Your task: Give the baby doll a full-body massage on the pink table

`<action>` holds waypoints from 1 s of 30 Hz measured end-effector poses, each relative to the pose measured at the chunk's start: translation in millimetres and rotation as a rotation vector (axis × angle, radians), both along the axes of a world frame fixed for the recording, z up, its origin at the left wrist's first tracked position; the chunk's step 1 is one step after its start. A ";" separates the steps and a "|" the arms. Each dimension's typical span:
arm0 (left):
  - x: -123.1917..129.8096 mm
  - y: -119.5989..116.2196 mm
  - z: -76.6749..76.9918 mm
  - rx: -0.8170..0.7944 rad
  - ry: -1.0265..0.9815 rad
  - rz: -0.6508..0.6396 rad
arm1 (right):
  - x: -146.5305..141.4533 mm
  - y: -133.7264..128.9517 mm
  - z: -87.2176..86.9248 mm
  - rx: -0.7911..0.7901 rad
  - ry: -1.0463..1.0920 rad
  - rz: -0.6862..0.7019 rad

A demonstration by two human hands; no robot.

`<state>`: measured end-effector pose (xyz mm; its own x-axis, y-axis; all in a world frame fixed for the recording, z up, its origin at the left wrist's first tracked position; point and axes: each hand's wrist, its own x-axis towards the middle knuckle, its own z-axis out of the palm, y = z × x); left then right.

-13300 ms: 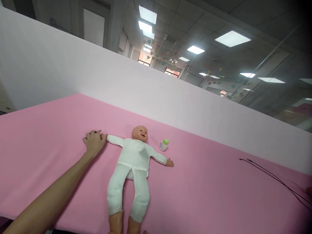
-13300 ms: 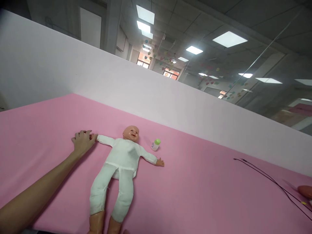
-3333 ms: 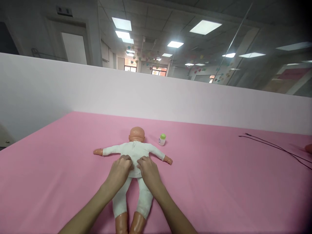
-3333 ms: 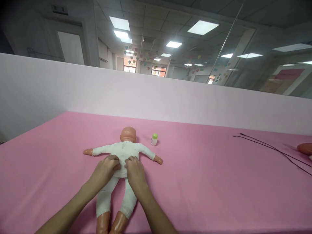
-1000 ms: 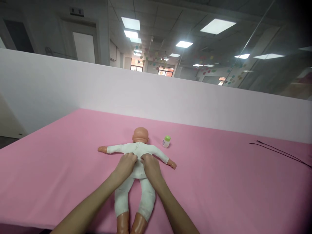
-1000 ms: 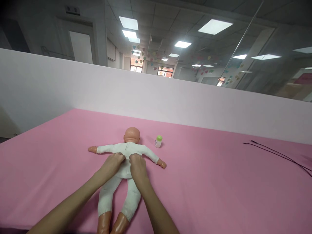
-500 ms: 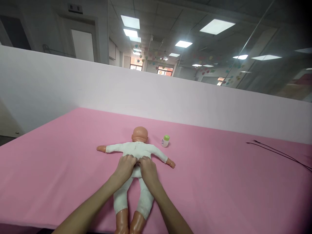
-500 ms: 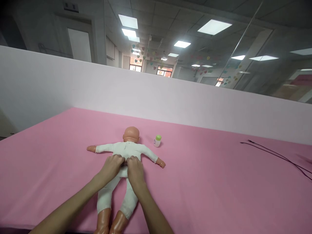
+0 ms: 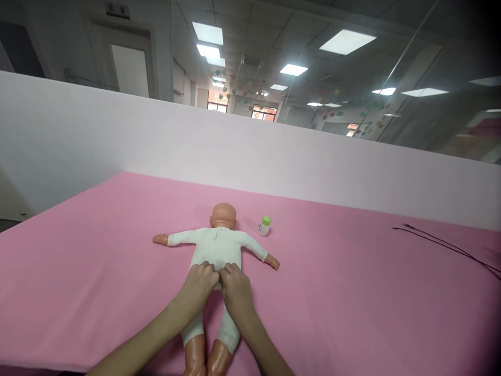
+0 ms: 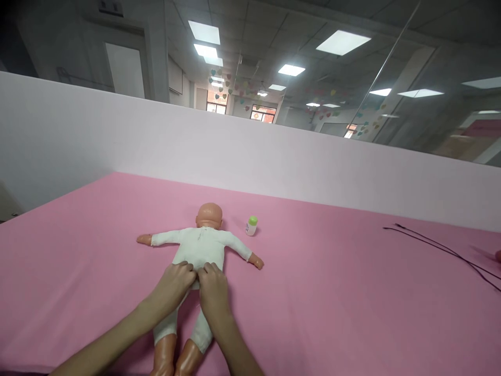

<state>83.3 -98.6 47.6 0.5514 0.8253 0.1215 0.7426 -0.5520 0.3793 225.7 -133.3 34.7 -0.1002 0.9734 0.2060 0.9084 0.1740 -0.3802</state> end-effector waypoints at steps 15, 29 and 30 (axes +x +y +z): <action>43.5 155.5 9.5 -0.187 -0.834 0.447 | 59.8 71.3 0.4 -0.414 1.548 -0.105; 38.9 154.3 15.4 -0.460 -1.059 0.367 | 18.4 75.3 28.2 0.023 1.111 -0.077; 37.4 150.3 21.3 -0.481 -1.125 0.345 | 14.2 67.0 37.4 0.038 1.063 -0.076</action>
